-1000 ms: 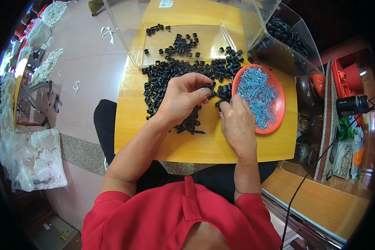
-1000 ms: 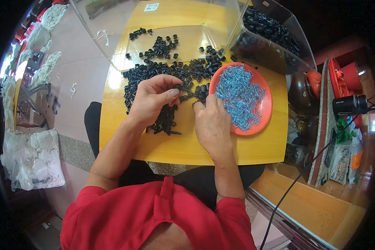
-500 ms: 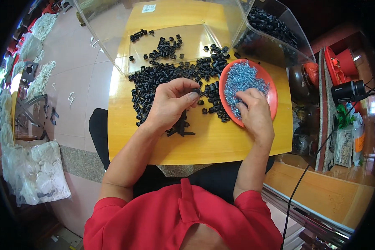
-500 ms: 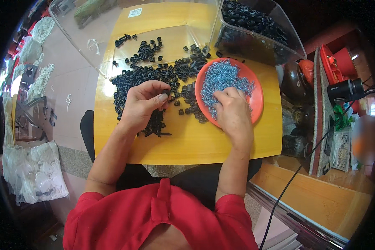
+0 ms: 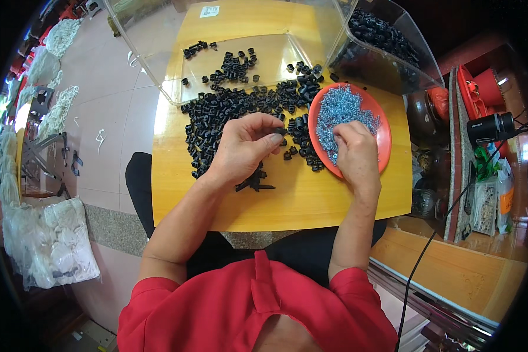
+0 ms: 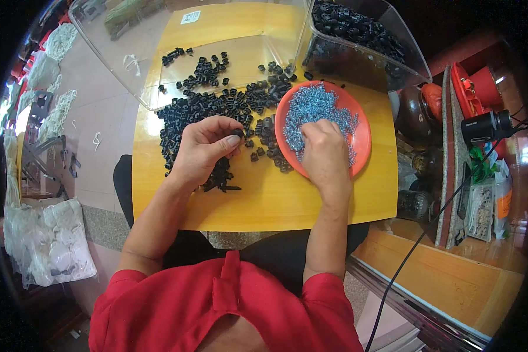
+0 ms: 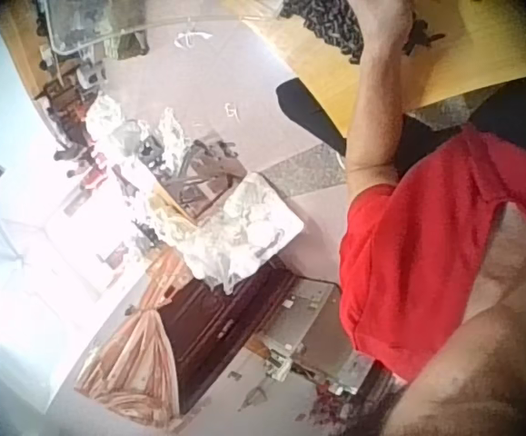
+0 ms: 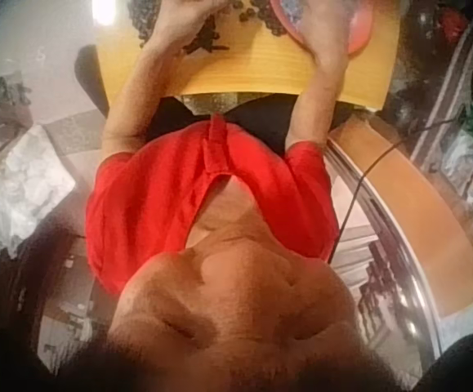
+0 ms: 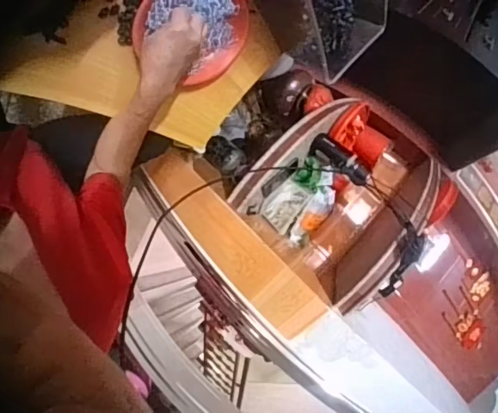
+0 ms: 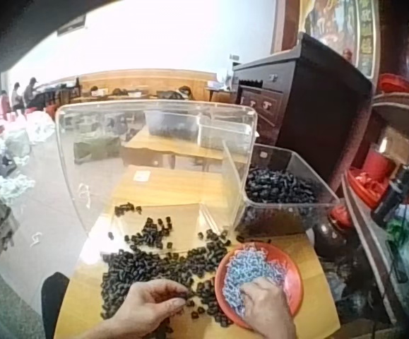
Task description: Assembling small metal pins into black plastic components at a workshop table.
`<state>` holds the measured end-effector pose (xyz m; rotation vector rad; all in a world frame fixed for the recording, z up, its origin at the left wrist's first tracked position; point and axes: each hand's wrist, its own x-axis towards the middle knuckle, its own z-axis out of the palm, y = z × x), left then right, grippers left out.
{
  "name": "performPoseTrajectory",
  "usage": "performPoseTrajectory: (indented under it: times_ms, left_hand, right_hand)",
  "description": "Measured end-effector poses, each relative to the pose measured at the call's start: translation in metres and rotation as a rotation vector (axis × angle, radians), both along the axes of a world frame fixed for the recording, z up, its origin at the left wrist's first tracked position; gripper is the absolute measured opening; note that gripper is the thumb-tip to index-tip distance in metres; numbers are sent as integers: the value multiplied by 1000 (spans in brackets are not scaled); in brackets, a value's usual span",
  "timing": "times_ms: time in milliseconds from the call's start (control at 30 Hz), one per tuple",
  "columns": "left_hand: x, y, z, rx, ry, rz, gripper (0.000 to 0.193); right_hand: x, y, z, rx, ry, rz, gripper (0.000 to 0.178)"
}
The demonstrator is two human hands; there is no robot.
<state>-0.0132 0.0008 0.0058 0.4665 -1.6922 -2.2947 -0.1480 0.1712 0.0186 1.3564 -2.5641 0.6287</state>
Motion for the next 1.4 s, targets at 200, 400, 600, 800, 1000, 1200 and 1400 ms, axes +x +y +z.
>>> performPoseTrajectory:
  times_ms: [200,400,600,800,1000,1200,1400]
  left_hand:
    - [1,4,2,-45,-1,-17,18]
    - [0,10,1,-25,23,-52,18]
    - [2,10,0,29,18,-84,19]
    - [2,10,3,-16,3,-97,17]
    - [2,8,1,-39,6,-55,17]
    - [1,8,1,-24,9,-63,17]
    - [2,9,5,-43,20,-90,17]
  right_hand:
    - [-4,7,7,-235,-162,-18,11]
    - [-2,7,7,-344,-405,-165,11]
    - [3,10,11,-386,-442,-69,10]
    - [3,10,11,-481,-564,-120,6]
    - [4,11,18,-327,-476,-255,9]
    - [2,9,14,-316,-397,-218,6]
    - [13,8,23,-505,-517,66,9]
